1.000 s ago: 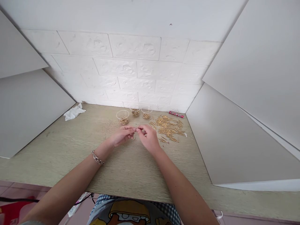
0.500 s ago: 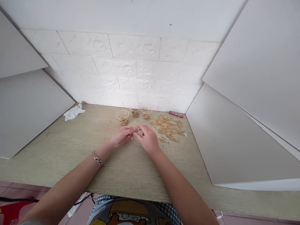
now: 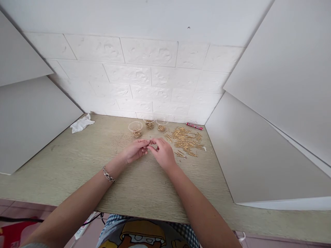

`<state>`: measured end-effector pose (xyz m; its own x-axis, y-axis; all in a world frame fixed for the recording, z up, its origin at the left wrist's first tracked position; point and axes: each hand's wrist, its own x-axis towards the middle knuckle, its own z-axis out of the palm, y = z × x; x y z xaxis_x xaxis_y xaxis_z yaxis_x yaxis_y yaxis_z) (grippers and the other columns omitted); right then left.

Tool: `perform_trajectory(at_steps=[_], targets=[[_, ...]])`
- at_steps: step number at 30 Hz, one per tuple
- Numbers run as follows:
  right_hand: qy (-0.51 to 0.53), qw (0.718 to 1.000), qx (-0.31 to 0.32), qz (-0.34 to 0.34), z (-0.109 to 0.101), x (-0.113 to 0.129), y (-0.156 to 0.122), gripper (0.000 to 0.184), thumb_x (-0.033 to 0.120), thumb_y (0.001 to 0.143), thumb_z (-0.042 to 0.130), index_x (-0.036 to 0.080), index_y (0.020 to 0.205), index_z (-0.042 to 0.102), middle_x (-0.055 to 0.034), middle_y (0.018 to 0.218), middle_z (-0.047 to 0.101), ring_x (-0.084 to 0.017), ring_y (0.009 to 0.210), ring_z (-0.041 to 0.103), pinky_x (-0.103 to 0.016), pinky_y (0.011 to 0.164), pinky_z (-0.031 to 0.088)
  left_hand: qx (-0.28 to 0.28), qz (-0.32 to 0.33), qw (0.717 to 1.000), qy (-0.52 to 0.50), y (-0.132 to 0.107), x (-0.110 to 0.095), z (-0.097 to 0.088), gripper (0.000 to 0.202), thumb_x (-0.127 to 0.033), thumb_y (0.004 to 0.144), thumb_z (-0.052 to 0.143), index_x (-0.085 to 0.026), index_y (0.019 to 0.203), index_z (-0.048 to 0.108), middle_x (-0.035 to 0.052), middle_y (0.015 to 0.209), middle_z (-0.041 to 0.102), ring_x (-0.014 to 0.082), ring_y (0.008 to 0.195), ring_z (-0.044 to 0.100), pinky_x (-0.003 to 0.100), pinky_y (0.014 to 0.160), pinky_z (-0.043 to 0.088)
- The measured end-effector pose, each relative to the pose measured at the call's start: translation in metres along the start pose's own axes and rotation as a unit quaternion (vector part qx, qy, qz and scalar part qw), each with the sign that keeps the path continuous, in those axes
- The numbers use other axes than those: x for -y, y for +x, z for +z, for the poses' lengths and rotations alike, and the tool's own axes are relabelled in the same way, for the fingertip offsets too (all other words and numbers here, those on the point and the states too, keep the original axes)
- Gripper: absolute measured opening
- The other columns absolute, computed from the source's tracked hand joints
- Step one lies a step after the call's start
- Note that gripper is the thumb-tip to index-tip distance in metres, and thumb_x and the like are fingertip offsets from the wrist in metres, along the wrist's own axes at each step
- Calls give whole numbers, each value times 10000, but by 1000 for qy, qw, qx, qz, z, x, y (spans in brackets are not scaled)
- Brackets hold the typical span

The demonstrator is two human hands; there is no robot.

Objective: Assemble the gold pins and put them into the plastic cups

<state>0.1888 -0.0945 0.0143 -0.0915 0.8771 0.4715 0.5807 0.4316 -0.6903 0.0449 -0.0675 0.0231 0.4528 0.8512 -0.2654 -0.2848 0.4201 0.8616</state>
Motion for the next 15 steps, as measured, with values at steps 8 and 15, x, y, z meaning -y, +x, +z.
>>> perform_trajectory(at_steps=[8, 15], targets=[[-9, 1000, 5, 1, -2, 0, 1, 208, 281, 744, 573, 216, 938, 612, -35, 859, 608, -121, 575, 501, -285, 613, 439, 7, -19, 1000, -20, 2, 3, -3, 186, -265, 635, 690, -109, 714, 629, -42, 512, 438, 31, 476, 384, 191, 490, 332], [-8, 1000, 26, -11, -3, -3, 2, 220, 302, 761, 550, 215, 956, 602, -30, 846, 595, -122, 585, 505, -280, 621, 436, 13, -27, 999, -14, 3, 3, -5, 184, -278, 651, 677, -111, 717, 634, -49, 506, 426, 27, 471, 374, 192, 498, 329]])
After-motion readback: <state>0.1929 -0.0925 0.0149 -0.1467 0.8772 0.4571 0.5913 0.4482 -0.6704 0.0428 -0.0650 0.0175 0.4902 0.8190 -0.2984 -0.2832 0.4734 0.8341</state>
